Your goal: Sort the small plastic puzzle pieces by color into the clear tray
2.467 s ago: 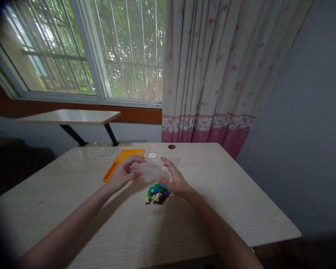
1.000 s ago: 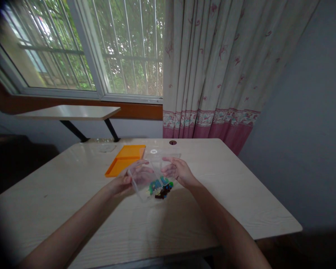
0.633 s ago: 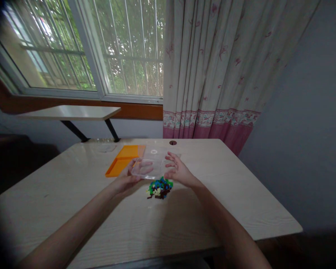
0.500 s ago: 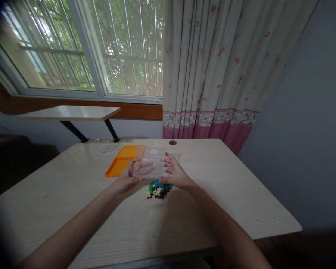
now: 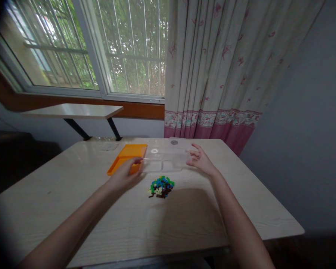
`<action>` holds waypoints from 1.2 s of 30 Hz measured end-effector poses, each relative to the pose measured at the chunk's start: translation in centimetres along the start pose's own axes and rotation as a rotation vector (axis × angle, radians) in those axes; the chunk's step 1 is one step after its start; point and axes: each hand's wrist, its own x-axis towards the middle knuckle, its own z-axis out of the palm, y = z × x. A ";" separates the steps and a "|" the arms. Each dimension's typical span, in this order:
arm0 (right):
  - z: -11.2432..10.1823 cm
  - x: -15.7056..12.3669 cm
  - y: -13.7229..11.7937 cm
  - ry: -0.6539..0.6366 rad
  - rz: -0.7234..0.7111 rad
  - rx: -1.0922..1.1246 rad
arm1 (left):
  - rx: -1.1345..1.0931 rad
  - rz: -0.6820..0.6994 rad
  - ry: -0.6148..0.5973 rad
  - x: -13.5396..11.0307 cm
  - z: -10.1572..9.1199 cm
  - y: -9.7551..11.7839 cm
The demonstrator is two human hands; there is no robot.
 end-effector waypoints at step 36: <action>-7.7 -0.1 8.7 -0.222 0.227 -0.386 | 0.326 0.124 -0.142 0.6 -0.4 -1.5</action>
